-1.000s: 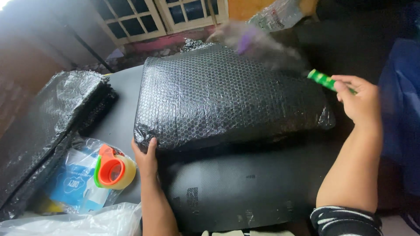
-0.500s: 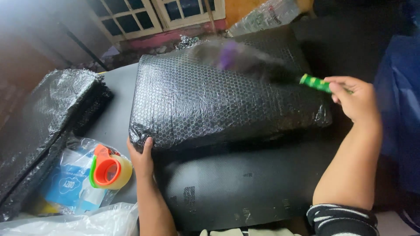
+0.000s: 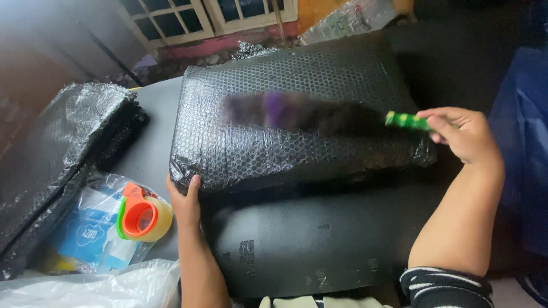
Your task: Wrapping a large black foam piece in bubble wrap, dusting it, and placing it into a blue tote bag for transport or storage.
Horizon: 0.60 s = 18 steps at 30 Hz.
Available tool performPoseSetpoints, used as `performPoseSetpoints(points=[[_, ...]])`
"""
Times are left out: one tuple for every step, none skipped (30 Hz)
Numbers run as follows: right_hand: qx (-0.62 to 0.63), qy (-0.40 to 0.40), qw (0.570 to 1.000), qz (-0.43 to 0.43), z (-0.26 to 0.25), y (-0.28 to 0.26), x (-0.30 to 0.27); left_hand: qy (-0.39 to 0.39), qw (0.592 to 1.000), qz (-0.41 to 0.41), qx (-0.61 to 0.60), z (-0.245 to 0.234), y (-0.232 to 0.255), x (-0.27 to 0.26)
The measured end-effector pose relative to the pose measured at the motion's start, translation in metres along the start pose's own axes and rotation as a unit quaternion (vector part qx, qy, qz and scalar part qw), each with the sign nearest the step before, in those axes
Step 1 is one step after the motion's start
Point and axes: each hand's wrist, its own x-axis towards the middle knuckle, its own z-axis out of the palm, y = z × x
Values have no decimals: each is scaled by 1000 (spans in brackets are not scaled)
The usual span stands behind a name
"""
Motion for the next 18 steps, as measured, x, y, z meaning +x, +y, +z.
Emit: performPoseSetpoints(points=[[-7, 33, 999, 5, -1, 2, 3, -3, 1000, 2, 4, 0, 1, -1], [-8, 31, 999, 5, 0, 7, 6, -2, 1000, 0, 4, 0, 1, -1], [-1, 94, 996, -1, 2, 12, 11, -4, 1000, 3, -2, 0, 1, -1], [7, 157, 988, -7, 3, 16, 15, -5, 1000, 7, -7, 0, 1, -1], [6, 157, 988, -8, 0, 14, 12, -4, 1000, 7, -8, 0, 2, -2], [-8, 161, 987, -11, -3, 12, 9, -7, 1000, 2, -4, 0, 4, -3], [-22, 166, 986, -14, -6, 10, 7, -9, 1000, -2, 0, 0, 6, -3], [-22, 166, 986, -15, -16, 12, 1, -9, 1000, -2, -1, 0, 7, -3], [-10, 117, 993, -3, -25, 15, -6, -8, 1000, -4, -4, 0, 8, -4], [1, 67, 998, 9, -34, 18, -13, -7, 1000, -5, -8, 0, 8, -5], [1, 68, 998, 10, -45, 28, -17, -8, 1000, -5, -8, 0, 7, -4], [2, 36, 999, 25, -57, 39, -21, -4, 1000, -1, -5, 0, 5, -3], [3, 4, 999, 41, -68, 49, -25, -1, 1000, 4, -3, 0, 4, -2], [3, 6, 999, 41, -71, 53, -25, -2, 1000, 4, -3, 0, 4, -2], [13, 39, 998, 49, -73, 56, -26, -2, 1000, 3, -2, 0, 4, -2], [23, 72, 996, 56, -75, 60, -26, -2, 1000, 1, -1, 0, 4, -2], [23, 73, 995, 58, -73, 65, -20, -4, 1000, 1, 0, 0, 3, -1], [20, 141, 988, 54, -71, 71, -14, -6, 1000, -1, 3, 0, 2, -1]])
